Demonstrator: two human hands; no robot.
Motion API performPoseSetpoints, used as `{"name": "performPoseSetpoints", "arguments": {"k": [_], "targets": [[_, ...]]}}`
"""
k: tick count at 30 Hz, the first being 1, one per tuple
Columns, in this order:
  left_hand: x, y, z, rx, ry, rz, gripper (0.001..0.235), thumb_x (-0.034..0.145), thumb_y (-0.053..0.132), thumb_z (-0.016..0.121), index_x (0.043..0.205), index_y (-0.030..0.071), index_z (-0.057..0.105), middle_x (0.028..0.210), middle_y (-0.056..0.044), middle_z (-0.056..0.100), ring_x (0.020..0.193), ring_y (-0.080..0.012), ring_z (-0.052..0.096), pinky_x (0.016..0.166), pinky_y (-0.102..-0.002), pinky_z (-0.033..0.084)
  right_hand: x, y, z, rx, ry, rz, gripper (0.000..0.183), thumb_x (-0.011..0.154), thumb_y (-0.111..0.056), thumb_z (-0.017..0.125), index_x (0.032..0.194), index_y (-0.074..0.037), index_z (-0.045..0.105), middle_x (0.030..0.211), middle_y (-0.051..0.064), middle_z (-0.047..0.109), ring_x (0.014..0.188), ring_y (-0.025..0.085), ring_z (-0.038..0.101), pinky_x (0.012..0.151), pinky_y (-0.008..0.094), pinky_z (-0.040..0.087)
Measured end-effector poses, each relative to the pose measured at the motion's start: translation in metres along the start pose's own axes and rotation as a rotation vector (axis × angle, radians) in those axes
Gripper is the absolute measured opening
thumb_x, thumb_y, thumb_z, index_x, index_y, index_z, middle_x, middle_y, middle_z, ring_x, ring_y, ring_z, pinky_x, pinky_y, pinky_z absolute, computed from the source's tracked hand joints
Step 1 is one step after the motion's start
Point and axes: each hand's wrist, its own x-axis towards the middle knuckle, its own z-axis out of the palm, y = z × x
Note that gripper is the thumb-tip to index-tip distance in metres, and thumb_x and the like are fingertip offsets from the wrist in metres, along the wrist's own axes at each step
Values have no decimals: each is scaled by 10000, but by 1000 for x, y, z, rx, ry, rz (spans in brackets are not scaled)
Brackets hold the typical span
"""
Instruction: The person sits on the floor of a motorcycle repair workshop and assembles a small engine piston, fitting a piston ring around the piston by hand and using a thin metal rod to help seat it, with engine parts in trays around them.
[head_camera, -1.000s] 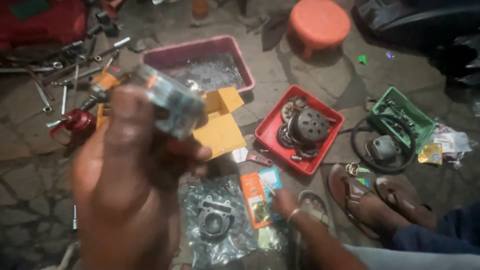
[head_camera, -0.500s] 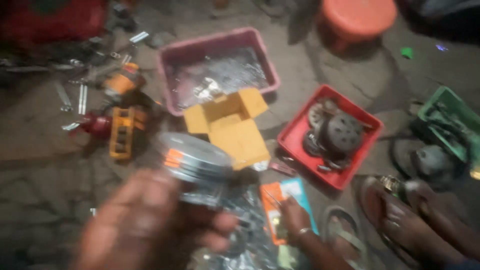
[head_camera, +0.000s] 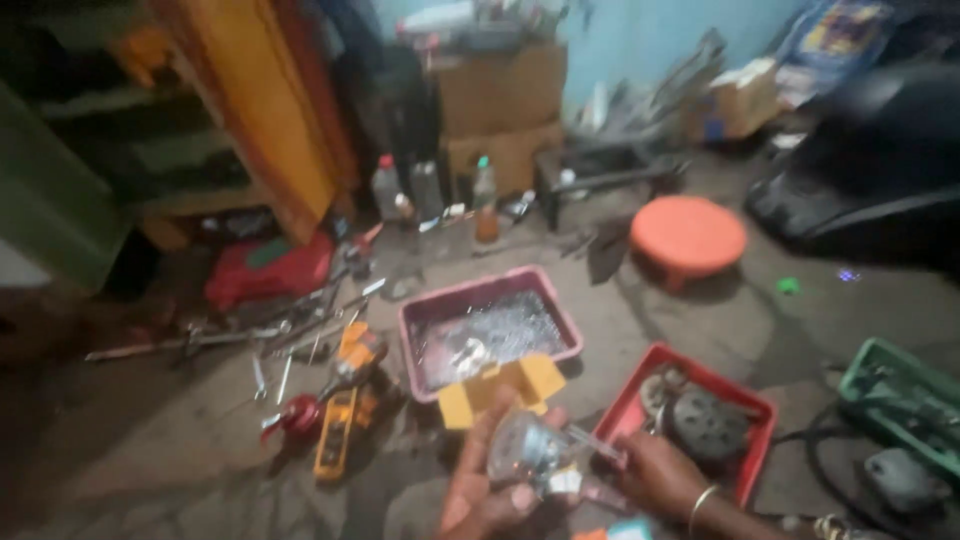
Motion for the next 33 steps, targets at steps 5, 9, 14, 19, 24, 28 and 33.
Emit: {"name": "performPoseSetpoints", "arguments": {"k": [5,9,14,19,24,28,33], "targets": [[24,-55,-37,32,-13,-13,899,729,-91,734,1528,114,376,1532,-222,481,1257,-339,610,1043,-494,541,-43,-108,-144,775,96,258,148,835,-47,727,980,-21,734,753,83,669,581,174,580,492,332,452],[39,-107,-62,158,89,45,803,731,-152,773,1426,79,445,1418,-191,569,1261,-309,646,1059,-466,586,-105,-133,-156,977,318,400,302,760,-41,850,1035,-19,728,805,136,817,686,174,753,596,309,606],[30,-99,-6,141,132,12,759,733,-93,781,1407,91,482,1306,-188,622,1129,-322,671,928,-474,603,-109,-122,-124,1198,269,384,246,762,-19,861,978,49,765,820,152,788,687,176,735,615,291,580],[37,-121,-58,265,286,89,594,767,-1,787,1294,-6,514,1227,-267,677,1081,-387,747,920,-504,651,-95,-114,-112,1248,206,366,172,810,-28,849,945,58,786,781,157,750,641,186,689,586,301,541],[20,-109,-21,613,235,279,770,654,-15,882,1311,37,484,1238,-222,702,1118,-337,748,929,-465,662,-96,-118,-105,1314,132,292,135,785,60,810,904,48,748,818,122,775,715,182,747,637,321,613],[14,-99,12,761,367,121,827,658,33,886,1364,93,458,1231,-197,694,1060,-297,788,888,-427,685,-103,-113,-109,1218,133,182,108,801,63,807,895,63,754,838,133,791,735,175,759,645,314,628],[14,-107,3,790,272,9,885,708,31,859,1450,119,384,1252,-194,686,1057,-290,806,884,-396,649,-118,-151,-140,1171,327,323,172,791,49,758,963,39,764,770,152,795,657,206,768,560,340,629]]}}
